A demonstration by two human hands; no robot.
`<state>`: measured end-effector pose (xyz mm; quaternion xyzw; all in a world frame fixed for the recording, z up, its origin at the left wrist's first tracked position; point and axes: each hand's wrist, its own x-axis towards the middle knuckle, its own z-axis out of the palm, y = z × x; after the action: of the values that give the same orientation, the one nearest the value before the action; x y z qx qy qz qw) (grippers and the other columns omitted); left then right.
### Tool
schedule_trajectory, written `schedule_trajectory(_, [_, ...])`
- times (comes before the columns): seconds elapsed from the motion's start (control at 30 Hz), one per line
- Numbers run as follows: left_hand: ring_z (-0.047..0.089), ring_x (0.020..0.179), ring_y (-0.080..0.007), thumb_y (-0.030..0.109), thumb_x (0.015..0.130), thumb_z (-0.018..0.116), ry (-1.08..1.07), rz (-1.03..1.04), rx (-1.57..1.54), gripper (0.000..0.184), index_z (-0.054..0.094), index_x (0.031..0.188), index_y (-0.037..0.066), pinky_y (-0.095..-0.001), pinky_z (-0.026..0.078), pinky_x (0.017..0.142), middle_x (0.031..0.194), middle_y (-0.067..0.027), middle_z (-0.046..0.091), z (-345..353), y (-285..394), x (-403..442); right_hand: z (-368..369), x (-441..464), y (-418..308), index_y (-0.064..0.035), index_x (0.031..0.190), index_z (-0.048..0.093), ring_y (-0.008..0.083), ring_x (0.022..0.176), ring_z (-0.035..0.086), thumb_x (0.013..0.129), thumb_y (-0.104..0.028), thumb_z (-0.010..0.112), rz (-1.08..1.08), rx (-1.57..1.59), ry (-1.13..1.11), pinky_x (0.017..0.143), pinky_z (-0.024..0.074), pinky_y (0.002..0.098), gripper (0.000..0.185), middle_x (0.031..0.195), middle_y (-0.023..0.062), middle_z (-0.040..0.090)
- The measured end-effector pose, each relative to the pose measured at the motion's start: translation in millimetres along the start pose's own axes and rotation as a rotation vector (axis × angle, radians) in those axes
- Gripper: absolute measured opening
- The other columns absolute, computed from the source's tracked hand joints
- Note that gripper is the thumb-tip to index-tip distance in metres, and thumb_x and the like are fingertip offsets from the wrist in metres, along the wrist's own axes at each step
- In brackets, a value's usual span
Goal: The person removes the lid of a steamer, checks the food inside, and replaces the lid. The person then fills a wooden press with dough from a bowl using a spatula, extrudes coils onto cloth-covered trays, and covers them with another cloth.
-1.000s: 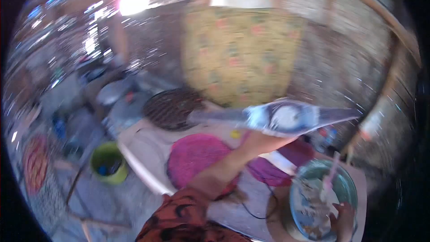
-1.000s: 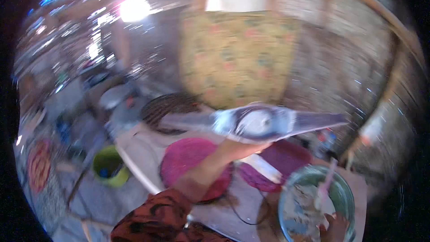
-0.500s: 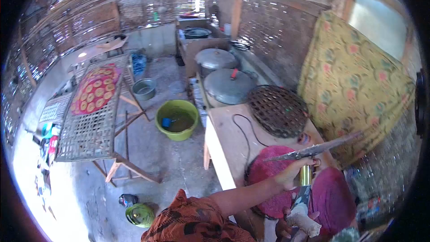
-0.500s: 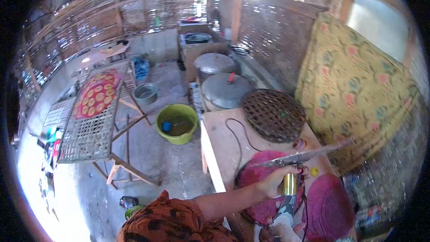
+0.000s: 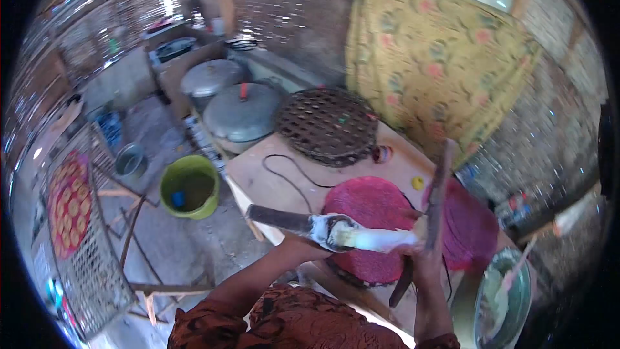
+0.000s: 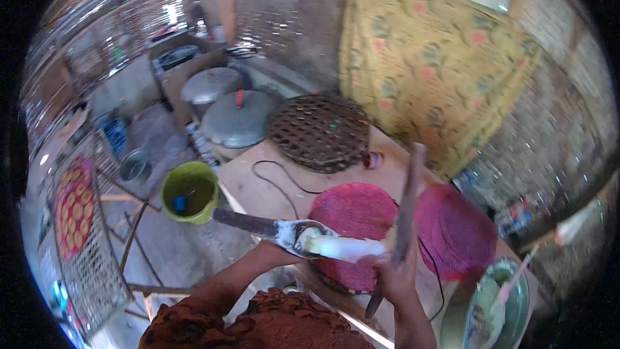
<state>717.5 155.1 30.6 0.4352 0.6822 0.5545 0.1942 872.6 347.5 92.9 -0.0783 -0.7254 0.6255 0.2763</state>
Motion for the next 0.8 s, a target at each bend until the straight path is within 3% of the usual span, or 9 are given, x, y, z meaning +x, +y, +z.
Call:
schedule_trajectory(0.07, [0.062,0.090,-0.0135,0.017,0.066,0.081,-0.082,0.007,0.167,0.049,0.059,0.108,0.005,-0.0290,0.049,0.083,0.098,-0.0072,0.066,-3,11,5,-1,0,-6,0.0029,0.138,0.020,0.0267,0.083,0.061,0.074,-0.024,0.072,-0.124,-0.227,-0.001,0.078,0.0497,0.0404,0.087,0.108,0.0191,0.056])
schedule_trajectory(0.13, [0.062,0.091,-0.0137,0.017,0.064,0.082,-0.139,0.027,-0.008,0.051,0.060,0.108,0.005,-0.0291,0.049,0.084,0.099,-0.0075,0.066,-6,-5,4,8,-1,-34,0.0045,0.139,0.018,0.0341,0.104,0.056,0.073,-0.028,0.074,-0.332,-0.425,-0.131,0.092,0.0425,0.0431,0.093,0.122,0.0247,0.048])
schedule_trajectory(0.23, [0.062,0.091,-0.0163,0.022,0.065,0.082,-0.275,-0.025,-0.189,0.053,0.059,0.111,0.007,-0.0310,0.048,0.082,0.099,-0.0076,0.065,-4,0,14,7,-8,-63,0.0077,0.138,0.016,0.0340,0.119,0.046,0.072,-0.041,0.074,-0.179,-0.636,-0.206,0.101,0.0337,0.0426,0.101,0.127,0.0257,0.044])
schedule_trajectory(0.33, [0.063,0.087,-0.0191,0.029,0.069,0.078,-0.388,0.078,-0.099,0.047,0.060,0.108,0.008,-0.0340,0.048,0.075,0.094,-0.0085,0.065,-5,29,30,13,-11,-89,0.0057,0.138,0.019,0.0431,0.107,0.054,0.070,-0.033,0.077,-0.345,-0.948,-0.265,0.090,0.0455,0.0427,0.097,0.127,0.0306,0.041])
schedule_trajectory(0.47, [0.063,0.079,-0.0185,0.037,0.072,0.073,-0.574,0.257,0.039,0.038,0.065,0.094,0.007,-0.0341,0.047,0.070,0.080,-0.0117,0.064,7,41,46,21,-13,-104,0.0042,0.139,0.019,0.0438,0.115,0.048,0.071,-0.035,0.074,-0.142,-0.993,-0.334,0.092,0.0440,0.0442,0.096,0.134,0.0308,0.035])
schedule_trajectory(0.5, [0.063,0.078,-0.0172,0.035,0.072,0.074,-0.747,0.071,-0.037,0.039,0.065,0.094,0.005,-0.0338,0.047,0.068,0.080,-0.0112,0.065,5,57,53,22,-13,-103,0.0042,0.139,0.019,0.0438,0.115,0.048,0.071,-0.035,0.074,-0.131,-1.003,-0.320,0.092,0.0440,0.0442,0.096,0.134,0.0308,0.035])
schedule_trajectory(0.6, [0.061,0.075,-0.0142,0.030,0.072,0.075,-0.790,0.100,-0.245,0.039,0.064,0.094,0.000,-0.0318,0.048,0.064,0.081,-0.0103,0.065,18,32,55,24,-11,-98,0.0026,0.140,0.016,0.0439,0.121,0.041,0.072,-0.035,0.073,-0.097,-1.006,-0.243,0.098,0.0392,0.0444,0.097,0.137,0.0300,0.031])
schedule_trajectory(0.7, [0.062,0.081,-0.0168,0.027,0.068,0.078,-0.825,0.064,-0.343,0.041,0.063,0.095,-0.001,-0.0320,0.050,0.075,0.086,-0.0107,0.066,19,20,66,21,-9,-89,0.0072,0.139,0.016,0.0412,0.126,0.037,0.069,-0.034,0.075,0.002,-0.979,-0.177,0.106,0.0281,0.0412,0.100,0.136,0.0286,0.034])
schedule_trajectory(0.8, [0.062,0.087,-0.0195,0.028,0.067,0.079,-0.814,0.236,-0.203,0.047,0.062,0.101,0.001,-0.0337,0.049,0.081,0.092,-0.0116,0.066,2,17,89,-21,-7,-69,0.0044,0.141,0.013,0.0406,0.126,0.037,0.072,-0.040,0.070,0.380,-0.092,-0.355,0.105,0.0296,0.0430,0.101,0.139,0.0267,0.031])
